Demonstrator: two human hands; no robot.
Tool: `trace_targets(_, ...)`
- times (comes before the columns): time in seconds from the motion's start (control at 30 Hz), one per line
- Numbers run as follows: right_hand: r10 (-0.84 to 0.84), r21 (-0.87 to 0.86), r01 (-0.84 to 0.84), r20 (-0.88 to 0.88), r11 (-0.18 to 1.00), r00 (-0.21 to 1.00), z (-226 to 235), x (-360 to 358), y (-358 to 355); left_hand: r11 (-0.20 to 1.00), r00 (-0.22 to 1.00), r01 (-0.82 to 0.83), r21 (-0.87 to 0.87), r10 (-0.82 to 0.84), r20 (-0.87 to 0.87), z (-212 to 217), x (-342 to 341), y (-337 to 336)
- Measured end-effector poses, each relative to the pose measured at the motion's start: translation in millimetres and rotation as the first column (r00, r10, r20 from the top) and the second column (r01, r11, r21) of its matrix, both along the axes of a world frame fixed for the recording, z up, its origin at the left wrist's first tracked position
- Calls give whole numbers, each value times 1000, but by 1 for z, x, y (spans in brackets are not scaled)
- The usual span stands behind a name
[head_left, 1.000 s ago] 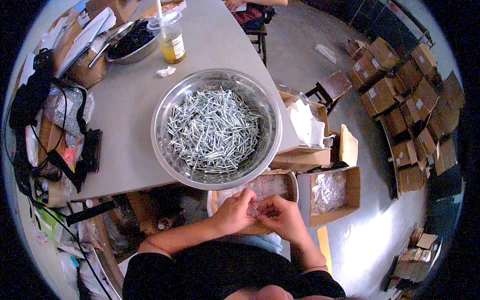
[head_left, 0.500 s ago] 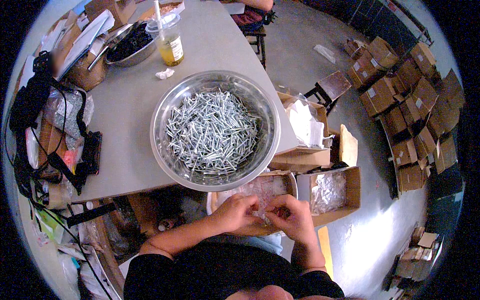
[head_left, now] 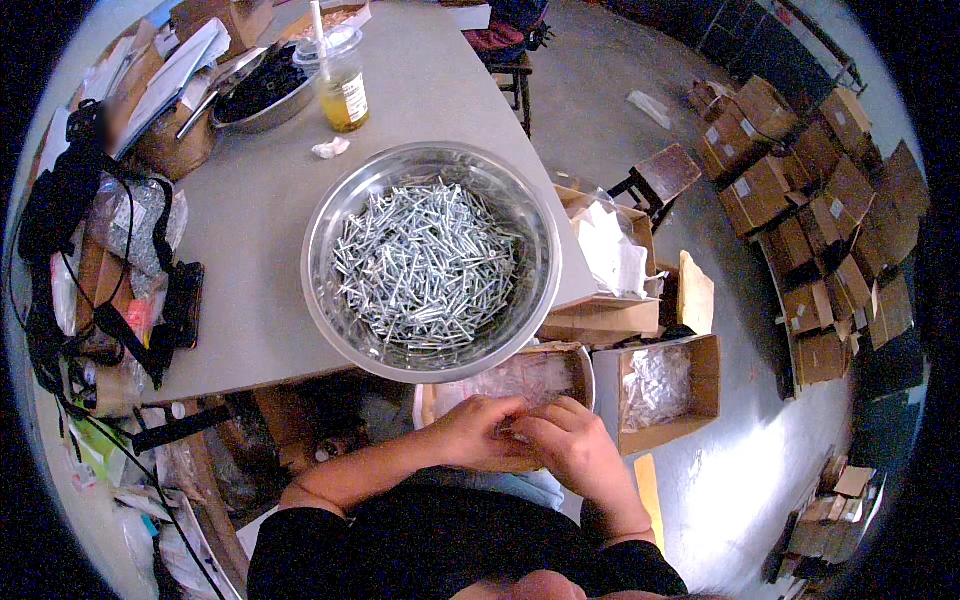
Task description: The person sits at a table in a warehouse and repeatedly picks small silver metal pieces from a large metal bowl. They place the pieces into small plastic bags and then put the bags into a cardboard box. Another person is visible in the background working at a separate station.
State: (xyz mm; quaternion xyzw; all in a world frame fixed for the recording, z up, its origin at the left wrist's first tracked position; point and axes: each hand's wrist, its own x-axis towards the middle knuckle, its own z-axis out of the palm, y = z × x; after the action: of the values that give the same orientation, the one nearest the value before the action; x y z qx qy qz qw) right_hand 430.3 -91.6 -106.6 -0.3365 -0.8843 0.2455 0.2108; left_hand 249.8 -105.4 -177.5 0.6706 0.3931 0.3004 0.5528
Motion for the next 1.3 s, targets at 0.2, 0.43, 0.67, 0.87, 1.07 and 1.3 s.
trace_targets(0.2,72,-8,-72,1,997,997,2,0,1,998,999,30,48,-29,-30,-1,-1,1)
trace_targets(0.43,-153,-158,102,-356,982,922,-15,-1,-4,999,992,-40,-28,43,118,8,2,-1)
trace_targets(0.67,-80,-37,72,-267,997,960,-16,-3,-3,999,990,-22,39,17,137,-6,2,-1)
trace_targets(0.87,-35,-4,35,-132,999,991,-10,-1,1,991,967,69,-112,-39,252,-21,-2,-5)
trace_targets(1.07,3,37,-1,-65,999,998,-5,-1,-1,993,911,83,-88,-40,410,-31,6,-4)
trace_targets(1.3,-221,-216,174,-219,961,950,-19,29,5,947,999,-41,318,29,41,-5,-7,13)
